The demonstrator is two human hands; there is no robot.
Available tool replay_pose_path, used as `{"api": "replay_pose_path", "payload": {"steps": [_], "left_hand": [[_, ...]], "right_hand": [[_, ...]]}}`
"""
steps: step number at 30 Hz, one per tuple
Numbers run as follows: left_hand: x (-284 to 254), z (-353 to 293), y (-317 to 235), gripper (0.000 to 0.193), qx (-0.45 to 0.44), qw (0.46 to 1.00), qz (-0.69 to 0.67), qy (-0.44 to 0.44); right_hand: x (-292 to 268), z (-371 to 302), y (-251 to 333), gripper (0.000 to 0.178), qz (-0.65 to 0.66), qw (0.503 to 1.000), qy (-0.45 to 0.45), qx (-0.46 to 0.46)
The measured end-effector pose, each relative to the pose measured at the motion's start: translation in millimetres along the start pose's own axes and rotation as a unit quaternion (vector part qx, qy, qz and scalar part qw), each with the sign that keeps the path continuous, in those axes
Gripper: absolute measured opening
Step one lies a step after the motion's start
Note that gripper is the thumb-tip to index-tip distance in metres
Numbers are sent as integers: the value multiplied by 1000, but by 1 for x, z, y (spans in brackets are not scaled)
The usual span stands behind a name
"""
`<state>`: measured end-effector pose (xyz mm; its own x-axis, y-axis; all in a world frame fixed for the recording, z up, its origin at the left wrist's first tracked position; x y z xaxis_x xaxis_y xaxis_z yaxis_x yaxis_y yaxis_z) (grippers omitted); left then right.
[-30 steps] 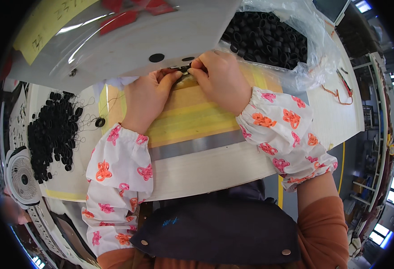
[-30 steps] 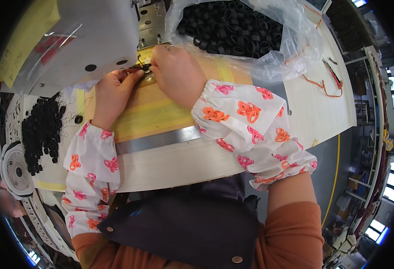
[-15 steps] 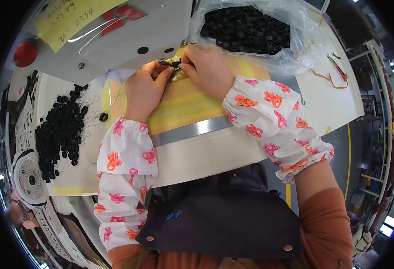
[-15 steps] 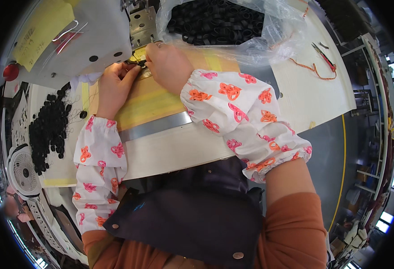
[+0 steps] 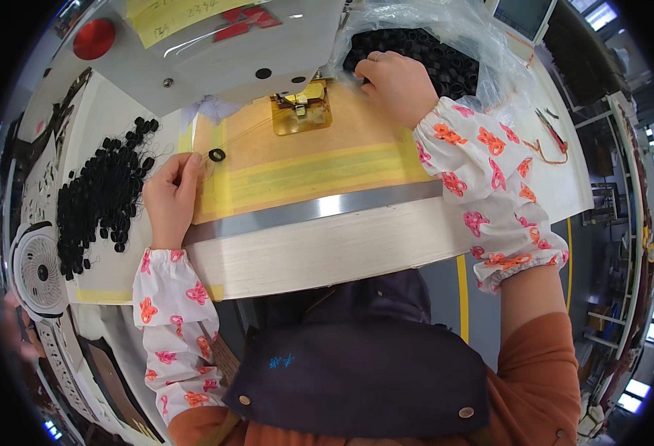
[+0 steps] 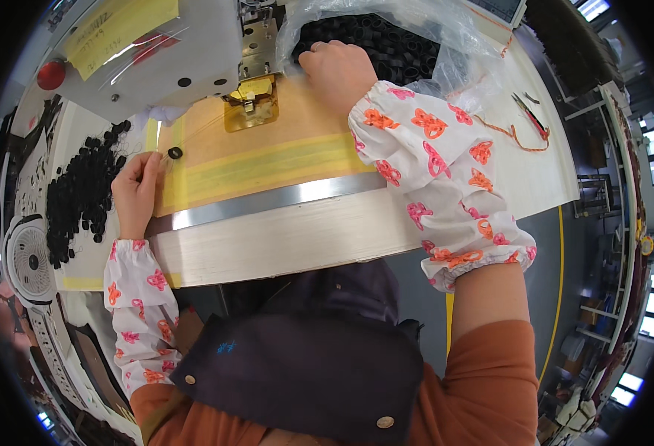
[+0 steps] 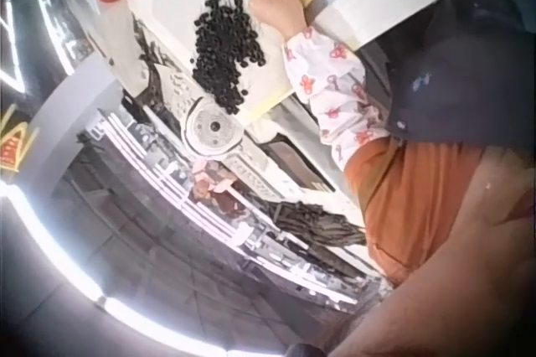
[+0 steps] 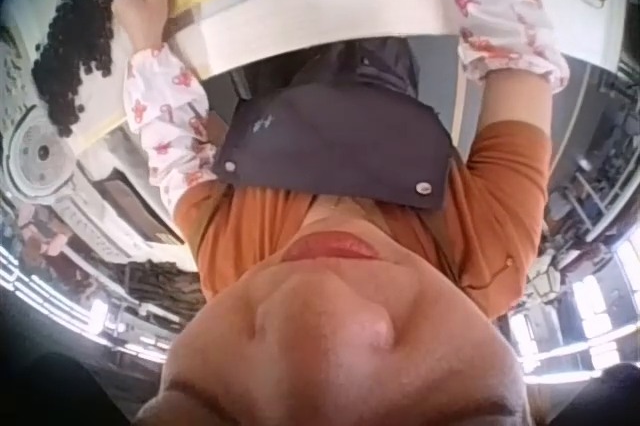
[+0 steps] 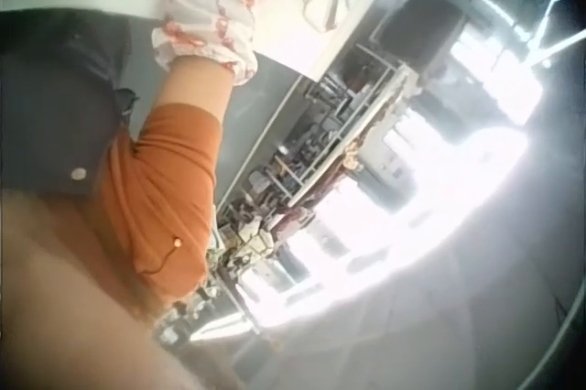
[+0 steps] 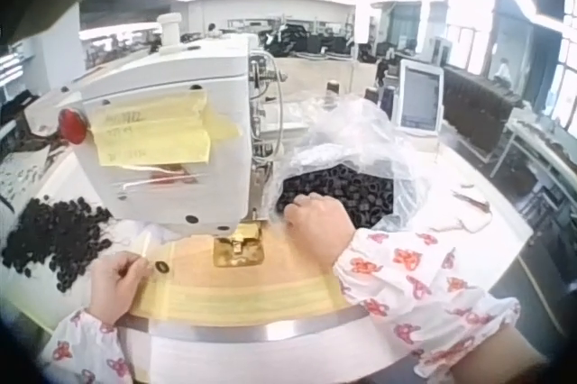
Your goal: The recorder is assembling small black components at a workstation, likely for a manufacturing task.
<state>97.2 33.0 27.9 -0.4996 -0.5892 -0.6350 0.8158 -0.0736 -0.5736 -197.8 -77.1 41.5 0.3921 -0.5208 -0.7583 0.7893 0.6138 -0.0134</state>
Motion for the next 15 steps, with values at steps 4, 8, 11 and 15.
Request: {"api": "replay_pose_path", "payload": {"steps": [4,8,11,15], "left_hand": [[9,6,-43,14,194,977,-6,-84],[59,0,-74,16,228,973,-29,-26],[84,1,-78,16,182,983,-32,9],[96,6,-81,11,166,984,-41,43]], "right_hand": [[11,6,1,14,-75,994,73,14],[15,11,5,12,-131,988,82,17],[17,10,8,12,-144,987,74,3],[15,1,2,10,-124,992,37,-11]]}}
Point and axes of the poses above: each hand's wrist, its own z-axis towards the middle knuckle, its own x-axis out of the palm, y = z × x, the point moved 4 cm from there along z, towards the middle knuckle, and after that the axes turned 15 degrees about -y, right-handed, at the moved point
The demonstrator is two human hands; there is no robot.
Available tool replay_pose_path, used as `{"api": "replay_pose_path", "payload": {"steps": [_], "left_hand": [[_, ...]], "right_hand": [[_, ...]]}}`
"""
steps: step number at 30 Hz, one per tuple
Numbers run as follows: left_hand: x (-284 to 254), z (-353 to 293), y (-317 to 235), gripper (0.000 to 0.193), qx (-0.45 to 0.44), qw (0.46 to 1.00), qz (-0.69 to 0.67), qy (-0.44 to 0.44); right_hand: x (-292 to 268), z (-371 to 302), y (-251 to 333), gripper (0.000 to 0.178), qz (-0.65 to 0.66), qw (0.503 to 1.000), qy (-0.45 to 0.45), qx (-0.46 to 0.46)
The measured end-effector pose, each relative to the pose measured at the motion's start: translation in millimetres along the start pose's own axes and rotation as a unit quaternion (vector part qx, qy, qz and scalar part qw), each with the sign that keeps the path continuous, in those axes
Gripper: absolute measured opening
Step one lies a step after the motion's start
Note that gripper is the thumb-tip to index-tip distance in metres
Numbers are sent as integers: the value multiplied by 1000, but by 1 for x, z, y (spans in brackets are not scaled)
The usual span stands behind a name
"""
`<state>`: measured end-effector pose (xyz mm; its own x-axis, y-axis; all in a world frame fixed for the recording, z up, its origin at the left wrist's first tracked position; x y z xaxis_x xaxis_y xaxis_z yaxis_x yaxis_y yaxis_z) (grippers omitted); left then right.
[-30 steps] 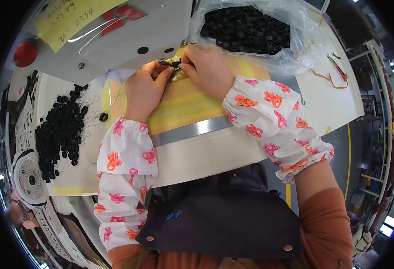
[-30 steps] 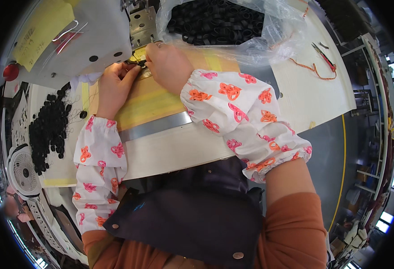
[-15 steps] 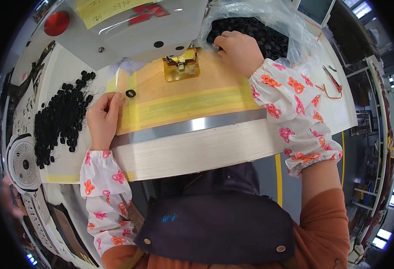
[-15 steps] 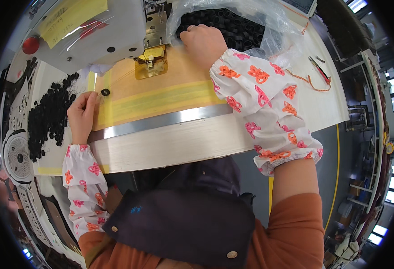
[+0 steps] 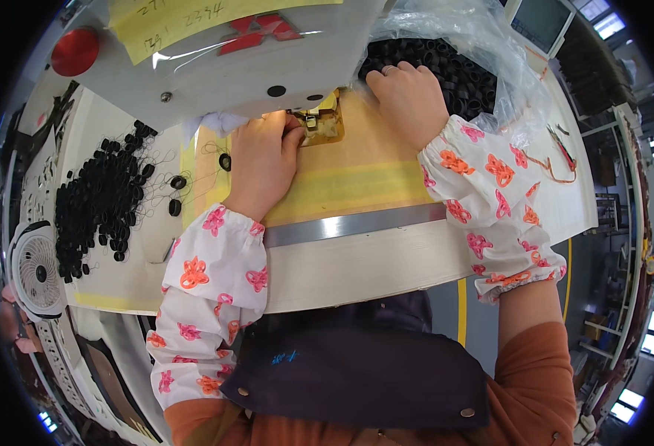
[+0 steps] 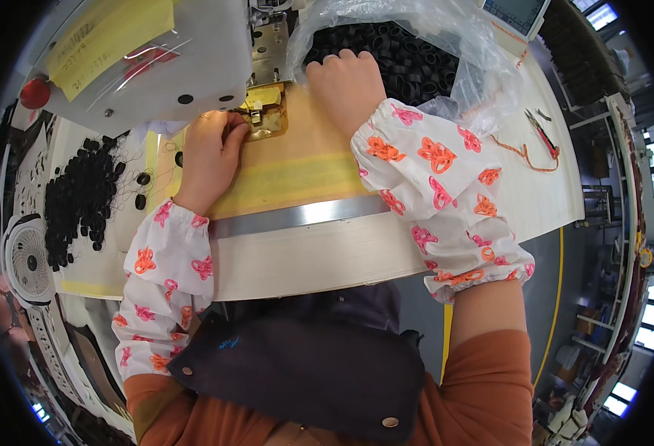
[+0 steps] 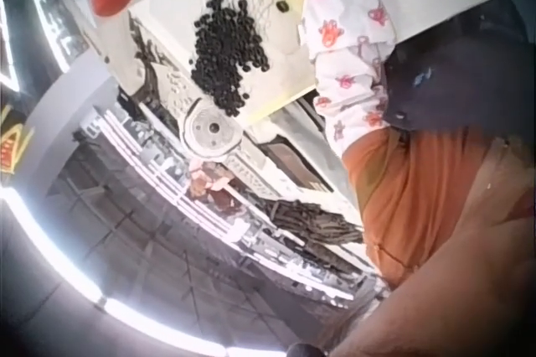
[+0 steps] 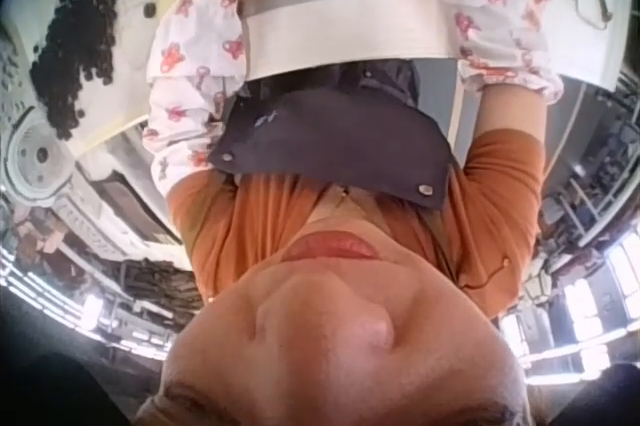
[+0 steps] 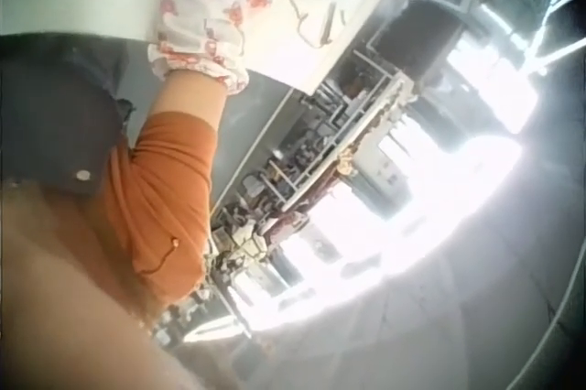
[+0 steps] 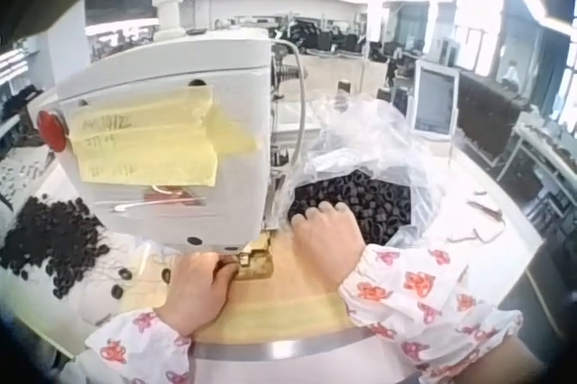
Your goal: The recorder is assembling small black components at a workstation, likely for a manufacturing task.
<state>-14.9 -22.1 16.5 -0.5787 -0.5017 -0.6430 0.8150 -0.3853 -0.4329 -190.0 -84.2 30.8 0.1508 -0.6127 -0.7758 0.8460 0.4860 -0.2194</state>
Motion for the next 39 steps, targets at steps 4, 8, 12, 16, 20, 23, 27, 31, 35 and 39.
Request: {"api": "replay_pose_path", "payload": {"steps": [4,8,12,16,20,23,27,31,35,39], "left_hand": [[-3,-5,10,12,-103,993,-56,-9],[-10,-11,6,14,-246,947,-204,32],[-9,-13,0,15,-230,916,-319,79],[-11,-9,-2,13,-273,893,-343,103],[-12,-8,2,11,-298,878,-354,118],[-13,-7,2,9,-284,873,-366,149],[-18,-1,4,8,-258,857,-360,263],[-20,1,4,10,-260,833,-378,309],[-20,1,6,12,-257,829,-374,328],[-18,-1,11,17,-241,832,-383,321]], "right_hand": [[-18,1,0,7,93,981,-171,21],[-31,-7,28,15,472,850,-43,231],[-16,-22,48,17,675,632,70,375],[-17,-25,57,17,739,534,69,405],[-21,-24,60,18,746,533,78,392],[-21,-25,59,20,737,549,99,381],[-19,-26,56,22,678,672,46,295],[-25,-22,59,16,689,692,15,215],[-29,-23,57,13,644,749,6,153],[-37,-23,61,12,606,787,-45,106]]}}
Point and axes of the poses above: each hand's wrist, its own z-axis towards the middle knuckle, its own x-axis out of the palm, y = z × x, the point moved 4 cm from there along z, towards the middle knuckle, and after that the axes turned 15 degrees about -y, right-handed, at the moved point
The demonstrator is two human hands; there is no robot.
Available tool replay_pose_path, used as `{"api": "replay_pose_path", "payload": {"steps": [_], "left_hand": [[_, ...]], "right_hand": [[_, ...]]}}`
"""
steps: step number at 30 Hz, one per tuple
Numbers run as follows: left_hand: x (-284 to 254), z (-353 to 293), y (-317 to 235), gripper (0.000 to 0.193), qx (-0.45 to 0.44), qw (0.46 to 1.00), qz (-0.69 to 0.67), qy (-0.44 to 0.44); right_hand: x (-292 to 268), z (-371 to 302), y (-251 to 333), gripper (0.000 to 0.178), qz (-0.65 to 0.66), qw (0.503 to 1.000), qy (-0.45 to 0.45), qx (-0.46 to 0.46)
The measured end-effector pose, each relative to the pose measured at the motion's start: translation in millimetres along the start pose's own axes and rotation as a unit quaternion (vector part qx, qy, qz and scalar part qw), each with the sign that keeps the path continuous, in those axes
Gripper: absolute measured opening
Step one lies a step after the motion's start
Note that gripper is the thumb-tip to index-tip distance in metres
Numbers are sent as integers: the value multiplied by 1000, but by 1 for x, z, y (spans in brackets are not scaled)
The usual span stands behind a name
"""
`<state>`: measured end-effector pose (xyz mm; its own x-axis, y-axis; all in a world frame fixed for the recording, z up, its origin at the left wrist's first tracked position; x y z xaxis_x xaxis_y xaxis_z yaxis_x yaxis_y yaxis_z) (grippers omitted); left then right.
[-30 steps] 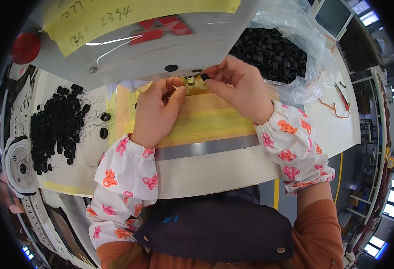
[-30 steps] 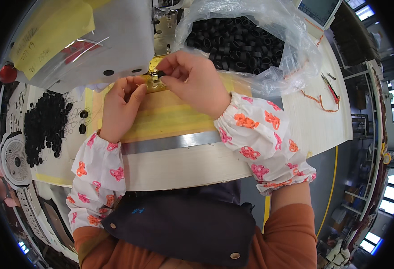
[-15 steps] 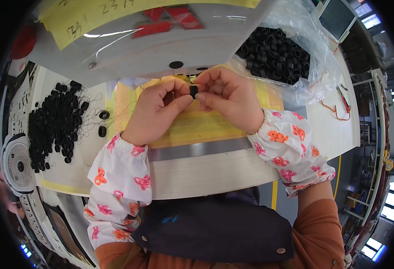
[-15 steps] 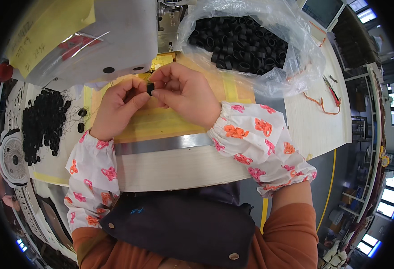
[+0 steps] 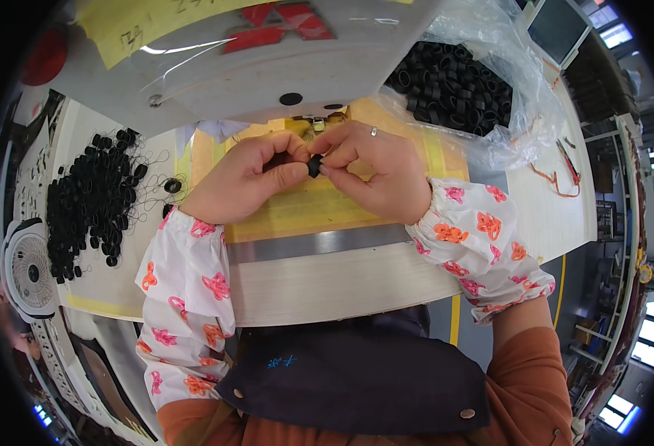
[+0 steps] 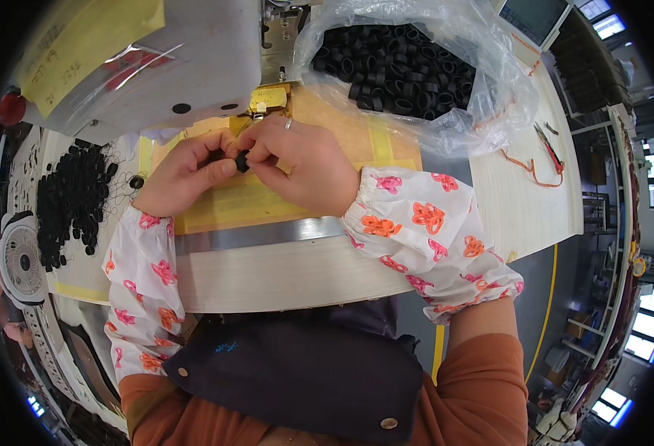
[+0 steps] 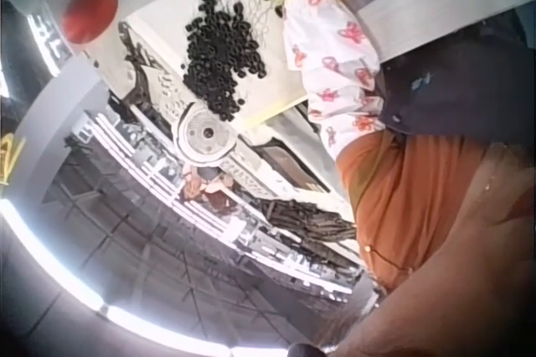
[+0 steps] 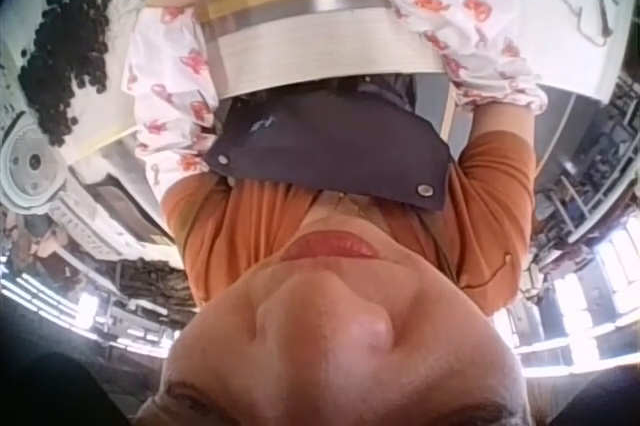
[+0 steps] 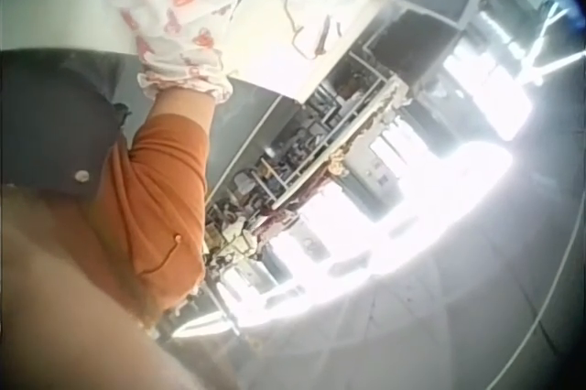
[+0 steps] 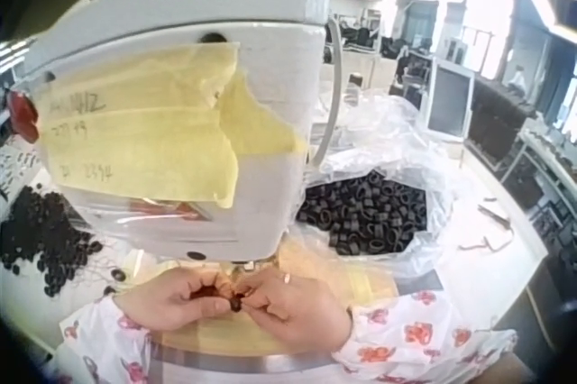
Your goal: The recorder is assembling small black components at a workstation, likely for a manufacturing task.
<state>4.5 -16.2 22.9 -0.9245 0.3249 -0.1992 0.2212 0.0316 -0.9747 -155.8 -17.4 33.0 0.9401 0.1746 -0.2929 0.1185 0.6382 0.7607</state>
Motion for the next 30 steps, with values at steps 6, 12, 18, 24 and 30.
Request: {"api": "replay_pose_path", "payload": {"steps": [6,12,18,24,30], "left_hand": [[4,2,2,21,1,991,38,-129],[10,2,0,20,55,984,111,-127],[12,0,2,20,99,976,144,-133],[12,-1,-2,20,46,985,108,-130],[17,-2,5,18,70,964,155,-205]], "right_hand": [[-2,2,4,16,-74,989,-90,-94],[8,-4,5,21,-162,973,-20,-163],[12,-7,6,25,-204,964,19,-172],[10,-7,3,25,-184,971,-3,-156],[17,-7,11,26,-194,966,27,-170]]}}
Point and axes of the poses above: each hand's wrist, its own z-axis towards the middle knuckle, its own x-axis out of the palm, y = z × x, the point moved 4 cm from there along z, towards the middle knuckle, and after that the axes turned 15 degrees about -y, right-handed, at the moved point
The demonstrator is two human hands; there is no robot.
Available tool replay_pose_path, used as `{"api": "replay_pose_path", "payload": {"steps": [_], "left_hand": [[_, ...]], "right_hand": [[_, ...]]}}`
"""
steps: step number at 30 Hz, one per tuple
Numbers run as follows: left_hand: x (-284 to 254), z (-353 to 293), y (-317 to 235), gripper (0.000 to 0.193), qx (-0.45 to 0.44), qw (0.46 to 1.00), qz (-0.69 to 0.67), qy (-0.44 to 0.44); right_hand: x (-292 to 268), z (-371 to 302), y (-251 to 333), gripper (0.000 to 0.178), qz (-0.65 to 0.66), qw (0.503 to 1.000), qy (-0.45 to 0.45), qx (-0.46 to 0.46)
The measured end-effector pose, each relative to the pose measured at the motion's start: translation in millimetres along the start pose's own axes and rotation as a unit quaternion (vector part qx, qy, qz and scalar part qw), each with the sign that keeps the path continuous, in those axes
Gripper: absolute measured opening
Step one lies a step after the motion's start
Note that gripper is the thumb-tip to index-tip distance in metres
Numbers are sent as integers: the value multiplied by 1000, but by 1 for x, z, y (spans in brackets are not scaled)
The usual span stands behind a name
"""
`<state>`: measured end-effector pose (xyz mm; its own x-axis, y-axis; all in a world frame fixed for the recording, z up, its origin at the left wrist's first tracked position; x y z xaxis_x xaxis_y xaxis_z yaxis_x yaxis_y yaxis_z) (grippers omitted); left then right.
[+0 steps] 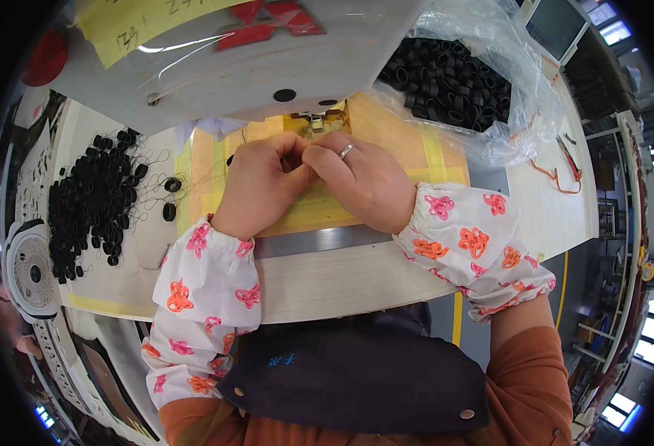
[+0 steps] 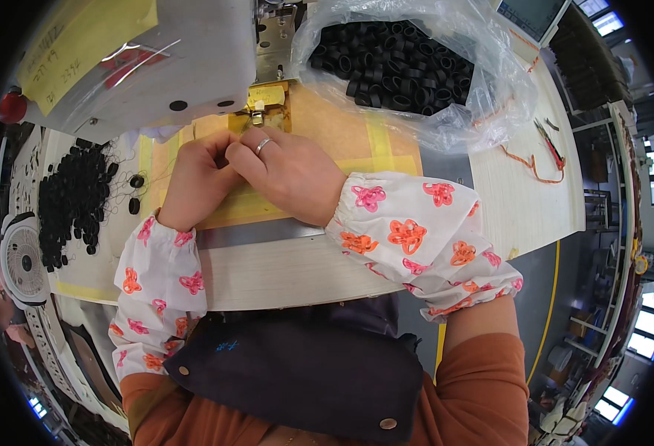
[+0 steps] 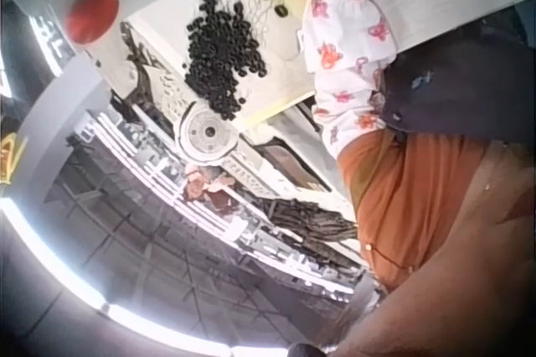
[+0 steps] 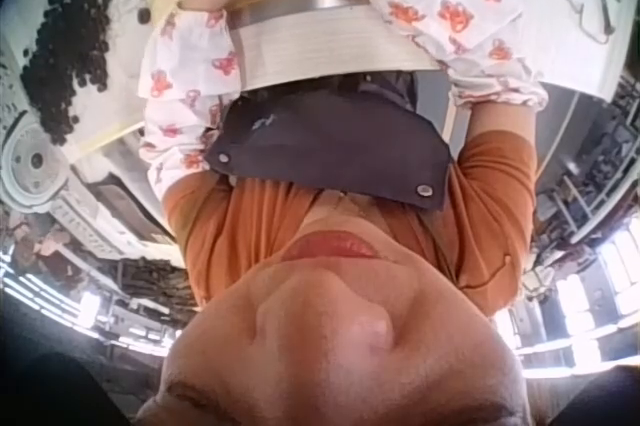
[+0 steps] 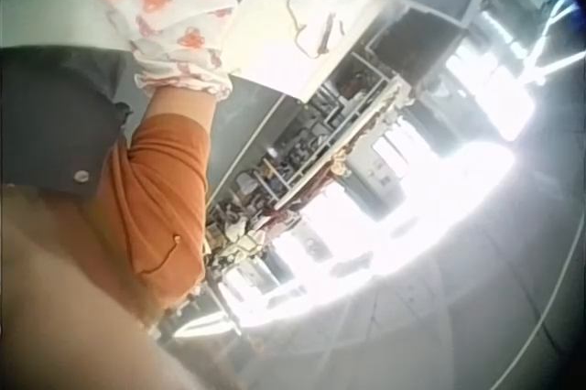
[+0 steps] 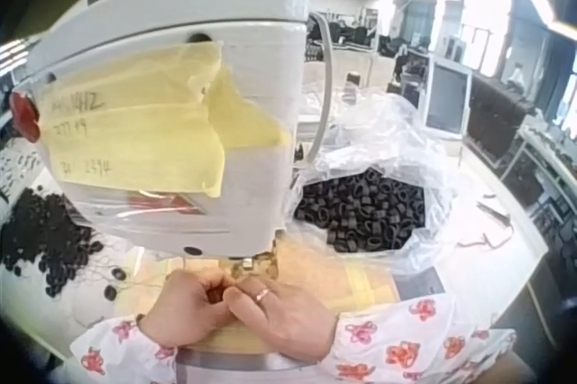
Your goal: The recorder is assembling small black components at a workstation, likely for a manufacturing task.
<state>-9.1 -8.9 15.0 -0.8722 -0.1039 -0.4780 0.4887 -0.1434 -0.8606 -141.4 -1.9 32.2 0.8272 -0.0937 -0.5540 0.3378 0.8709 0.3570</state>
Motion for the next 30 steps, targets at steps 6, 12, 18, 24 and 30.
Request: {"api": "replay_pose_path", "payload": {"steps": [6,12,18,24,30], "left_hand": [[-2,-1,-5,16,9,999,36,11],[-4,3,1,17,-24,999,-16,27],[-4,6,1,20,-42,999,-22,26],[-3,12,11,20,-3,997,-13,-77],[1,18,4,22,55,990,78,-108]], "right_hand": [[2,1,2,28,-35,999,5,-8],[-1,-1,-1,26,-24,1000,-8,-13],[-1,0,-21,18,131,970,-51,200],[0,-1,-45,12,119,933,-83,331],[5,0,-53,12,78,953,-89,280]]}}
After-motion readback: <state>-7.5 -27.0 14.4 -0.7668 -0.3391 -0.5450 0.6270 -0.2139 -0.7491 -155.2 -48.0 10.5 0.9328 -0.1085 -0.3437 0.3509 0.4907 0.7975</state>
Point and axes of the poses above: each hand's wrist, its own z-axis towards the middle knuckle, its own x-axis out of the palm, y = z × x, the point moved 4 cm from there along z, towards the middle knuckle, and after that the axes turned 15 degrees about -y, right-handed, at the moved point
